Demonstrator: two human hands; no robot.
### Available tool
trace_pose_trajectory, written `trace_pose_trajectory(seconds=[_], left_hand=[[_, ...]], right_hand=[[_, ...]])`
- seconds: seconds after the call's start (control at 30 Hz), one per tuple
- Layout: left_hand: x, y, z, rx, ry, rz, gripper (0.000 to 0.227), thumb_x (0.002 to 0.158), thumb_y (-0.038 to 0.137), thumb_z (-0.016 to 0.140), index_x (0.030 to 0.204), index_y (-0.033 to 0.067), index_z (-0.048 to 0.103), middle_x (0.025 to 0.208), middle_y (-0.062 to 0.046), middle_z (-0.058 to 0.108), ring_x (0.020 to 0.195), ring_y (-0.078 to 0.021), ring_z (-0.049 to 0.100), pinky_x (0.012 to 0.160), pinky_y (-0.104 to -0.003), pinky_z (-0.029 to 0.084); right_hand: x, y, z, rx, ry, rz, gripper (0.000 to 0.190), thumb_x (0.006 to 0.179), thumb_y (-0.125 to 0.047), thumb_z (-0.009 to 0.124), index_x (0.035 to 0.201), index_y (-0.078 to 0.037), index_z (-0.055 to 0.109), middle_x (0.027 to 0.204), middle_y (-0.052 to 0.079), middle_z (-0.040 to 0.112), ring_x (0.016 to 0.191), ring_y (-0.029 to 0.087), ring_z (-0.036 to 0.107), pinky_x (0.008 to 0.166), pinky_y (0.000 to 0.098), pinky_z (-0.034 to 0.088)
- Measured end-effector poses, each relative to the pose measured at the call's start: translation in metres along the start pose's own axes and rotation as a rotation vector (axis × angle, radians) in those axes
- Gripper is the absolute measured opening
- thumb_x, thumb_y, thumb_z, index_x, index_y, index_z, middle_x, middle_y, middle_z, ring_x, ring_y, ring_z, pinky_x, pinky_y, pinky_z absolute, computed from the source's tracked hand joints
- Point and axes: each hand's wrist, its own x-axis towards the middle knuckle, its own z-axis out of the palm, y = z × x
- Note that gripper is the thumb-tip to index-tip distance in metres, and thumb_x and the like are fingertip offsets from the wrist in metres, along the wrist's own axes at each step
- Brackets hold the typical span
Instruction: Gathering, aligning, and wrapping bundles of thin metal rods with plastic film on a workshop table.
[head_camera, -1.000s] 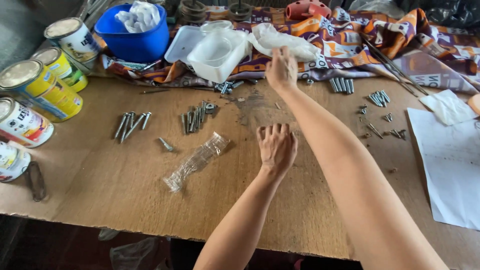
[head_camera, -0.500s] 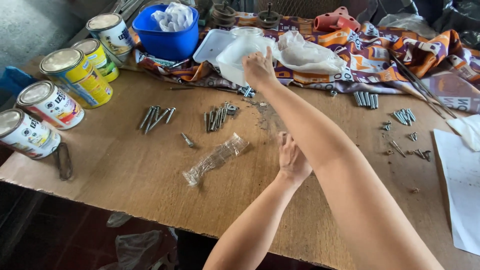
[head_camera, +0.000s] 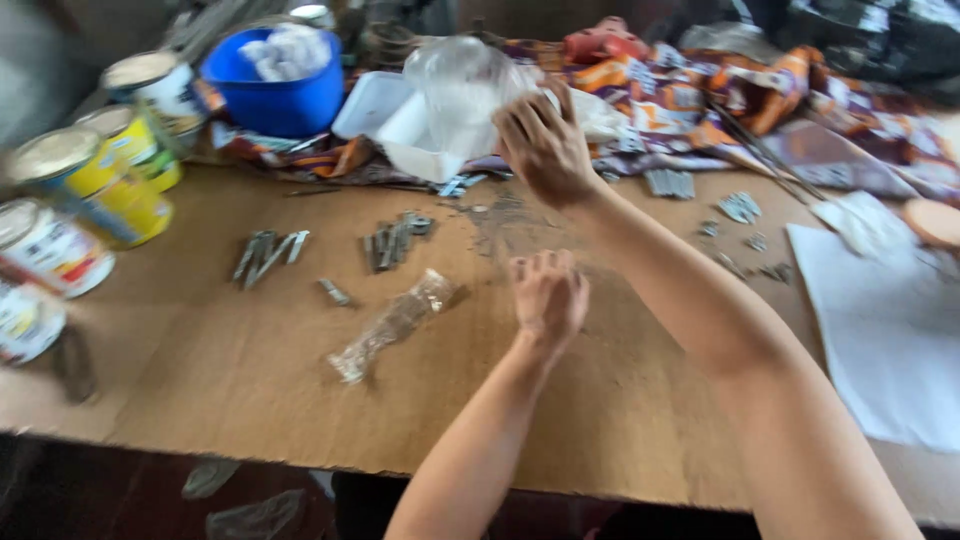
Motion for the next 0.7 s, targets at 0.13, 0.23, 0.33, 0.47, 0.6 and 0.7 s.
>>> trace_pose_trajectory(seconds=[0.13, 0.23, 0.33, 0.47, 0.6, 0.7], left_hand=[[0.028, 0.008, -0.091, 0.058, -0.595, -0.12, 0.039, 0.105, 0.04, 0.045, 0.13, 0.0118, 0.054, 0.123, -0.014, 0.063, 0.11, -0.0282, 0.065, 0.085, -0.042, 0.053], [0.026, -0.001, -0.08, -0.138, -0.379, -0.294, 0.026, 0.104, 0.02, 0.05, 0.121, 0.0042, 0.062, 0.122, -0.017, 0.063, 0.118, -0.0321, 0.06, 0.097, -0.043, 0.049], [0.015, -0.012, -0.037, -0.133, -0.105, -0.308, 0.023, 0.099, 0.016, 0.053, 0.118, 0.0046, 0.06, 0.114, -0.019, 0.062, 0.11, -0.0367, 0.059, 0.095, -0.049, 0.047], [0.011, -0.015, -0.009, -0.362, 0.166, -0.267, 0.023, 0.105, 0.029, 0.053, 0.121, 0.0147, 0.062, 0.109, -0.009, 0.067, 0.103, -0.0293, 0.066, 0.095, -0.045, 0.046], [0.013, -0.006, -0.028, -0.564, 0.179, -0.274, 0.028, 0.106, 0.038, 0.061, 0.114, 0.0118, 0.065, 0.109, -0.01, 0.073, 0.105, -0.0311, 0.07, 0.093, -0.048, 0.05], [0.016, -0.006, -0.031, -0.677, 0.172, -0.255, 0.033, 0.106, 0.04, 0.063, 0.112, 0.0078, 0.064, 0.108, -0.015, 0.074, 0.104, -0.0357, 0.071, 0.092, -0.049, 0.053]], right_hand=[[-0.068, -0.004, -0.091, -0.164, 0.013, 0.021, 0.005, 0.082, -0.002, 0.066, 0.084, -0.006, 0.066, 0.084, 0.008, 0.056, 0.081, 0.025, 0.058, 0.088, 0.0442, 0.047], [-0.128, -0.009, -0.145, -0.146, -0.096, 0.082, 0.009, 0.086, -0.002, 0.064, 0.078, -0.005, 0.063, 0.081, 0.011, 0.056, 0.075, 0.028, 0.055, 0.085, 0.044, 0.047], [-0.17, -0.025, -0.183, -0.044, -0.226, 0.133, 0.008, 0.075, -0.002, 0.07, 0.074, -0.007, 0.063, 0.077, 0.009, 0.056, 0.072, 0.029, 0.055, 0.074, 0.0454, 0.045], [-0.176, -0.042, -0.214, 0.041, -0.229, 0.228, 0.014, 0.077, -0.002, 0.073, 0.077, -0.01, 0.062, 0.081, 0.007, 0.062, 0.08, 0.025, 0.063, 0.084, 0.042, 0.051], [-0.166, -0.023, -0.243, 0.118, -0.423, 0.384, 0.031, 0.068, -0.008, 0.076, 0.097, -0.006, 0.066, 0.104, 0.013, 0.067, 0.102, 0.034, 0.064, 0.084, 0.051, 0.047], [-0.166, 0.006, -0.248, 0.008, -0.512, 0.847, 0.02, 0.088, -0.006, 0.068, 0.075, 0.009, 0.067, 0.068, 0.028, 0.065, 0.071, 0.047, 0.064, 0.072, 0.0565, 0.047]])
